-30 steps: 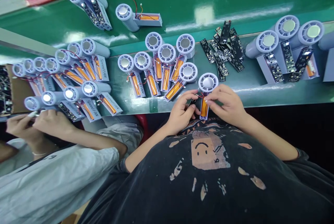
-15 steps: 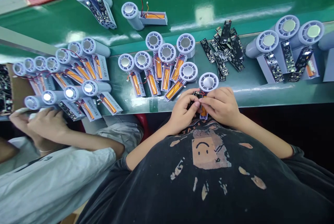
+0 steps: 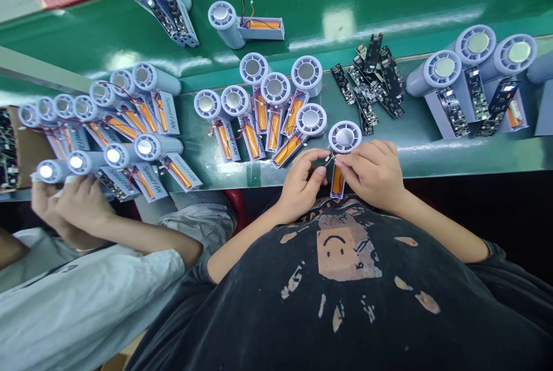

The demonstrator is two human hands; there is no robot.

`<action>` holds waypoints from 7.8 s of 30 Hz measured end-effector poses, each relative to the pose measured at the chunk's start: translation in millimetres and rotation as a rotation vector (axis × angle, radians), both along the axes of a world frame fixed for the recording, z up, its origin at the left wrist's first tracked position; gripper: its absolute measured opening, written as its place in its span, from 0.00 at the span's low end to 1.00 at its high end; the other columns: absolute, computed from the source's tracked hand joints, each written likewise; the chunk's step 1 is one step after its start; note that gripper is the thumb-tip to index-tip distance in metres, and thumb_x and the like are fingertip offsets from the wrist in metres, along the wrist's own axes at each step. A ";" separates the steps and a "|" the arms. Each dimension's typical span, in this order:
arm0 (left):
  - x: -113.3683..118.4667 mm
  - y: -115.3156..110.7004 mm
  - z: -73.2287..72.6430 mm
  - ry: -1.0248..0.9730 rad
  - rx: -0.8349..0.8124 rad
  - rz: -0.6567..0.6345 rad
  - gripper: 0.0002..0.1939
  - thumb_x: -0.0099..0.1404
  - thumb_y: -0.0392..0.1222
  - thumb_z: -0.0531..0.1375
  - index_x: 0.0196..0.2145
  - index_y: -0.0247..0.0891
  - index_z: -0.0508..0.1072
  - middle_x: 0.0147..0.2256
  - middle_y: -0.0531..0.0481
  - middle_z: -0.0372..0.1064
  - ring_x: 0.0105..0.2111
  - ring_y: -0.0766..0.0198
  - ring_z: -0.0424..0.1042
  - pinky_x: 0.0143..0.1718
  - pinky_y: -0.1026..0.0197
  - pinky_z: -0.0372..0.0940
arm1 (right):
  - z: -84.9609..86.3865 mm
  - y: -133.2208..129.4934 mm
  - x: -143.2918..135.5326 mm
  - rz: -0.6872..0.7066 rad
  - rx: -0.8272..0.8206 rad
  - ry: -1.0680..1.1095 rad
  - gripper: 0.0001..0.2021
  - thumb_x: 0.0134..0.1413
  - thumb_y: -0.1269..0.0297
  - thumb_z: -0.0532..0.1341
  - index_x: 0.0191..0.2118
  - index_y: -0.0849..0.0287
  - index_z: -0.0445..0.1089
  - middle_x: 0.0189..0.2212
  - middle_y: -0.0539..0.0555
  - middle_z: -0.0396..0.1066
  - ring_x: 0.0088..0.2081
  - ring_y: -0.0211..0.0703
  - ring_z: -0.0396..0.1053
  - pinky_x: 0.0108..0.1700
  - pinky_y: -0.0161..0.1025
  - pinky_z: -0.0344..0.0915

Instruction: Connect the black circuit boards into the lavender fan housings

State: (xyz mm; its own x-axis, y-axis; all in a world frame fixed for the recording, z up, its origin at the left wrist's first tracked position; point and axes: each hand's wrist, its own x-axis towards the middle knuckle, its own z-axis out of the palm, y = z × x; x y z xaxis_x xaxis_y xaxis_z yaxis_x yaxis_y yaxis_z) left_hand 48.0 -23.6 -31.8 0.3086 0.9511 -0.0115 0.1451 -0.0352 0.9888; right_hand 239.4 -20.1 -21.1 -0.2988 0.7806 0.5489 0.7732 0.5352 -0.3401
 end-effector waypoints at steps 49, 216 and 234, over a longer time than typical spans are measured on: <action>-7.7 2.6 0.2 -0.038 -0.043 -0.204 0.10 0.72 0.46 0.58 0.46 0.41 0.74 0.50 0.45 0.69 0.21 0.78 0.66 0.21 0.69 0.66 | -3.0 23.5 17.3 0.276 -0.413 0.293 0.06 0.59 0.60 0.66 0.34 0.56 0.73 0.31 0.50 0.70 0.35 0.41 0.67 0.38 0.40 0.63; 18.9 35.1 13.3 0.785 0.762 -0.145 0.11 0.74 0.39 0.55 0.38 0.40 0.77 0.35 0.48 0.76 0.35 0.62 0.70 0.38 0.58 0.64 | -9.7 -14.0 28.4 0.212 -1.384 1.029 0.15 0.52 0.49 0.63 0.29 0.56 0.68 0.24 0.46 0.61 0.27 0.36 0.56 0.32 0.38 0.53; 29.8 23.8 40.6 1.217 0.633 -0.454 0.13 0.73 0.35 0.50 0.46 0.37 0.73 0.39 0.43 0.70 0.38 0.54 0.66 0.36 0.54 0.60 | -12.6 -14.3 23.5 0.118 -1.346 1.035 0.18 0.52 0.45 0.63 0.29 0.56 0.67 0.21 0.45 0.61 0.25 0.35 0.55 0.29 0.38 0.51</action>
State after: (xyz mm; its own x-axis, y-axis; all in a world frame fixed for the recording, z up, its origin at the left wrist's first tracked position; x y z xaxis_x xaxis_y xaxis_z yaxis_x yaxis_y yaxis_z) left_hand 77.7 0.2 8.9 0.6857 0.7204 -0.1042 0.7274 -0.6832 0.0641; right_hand 262.9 -34.4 -33.7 -0.3534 0.8226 -0.4455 -0.0664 -0.4970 -0.8652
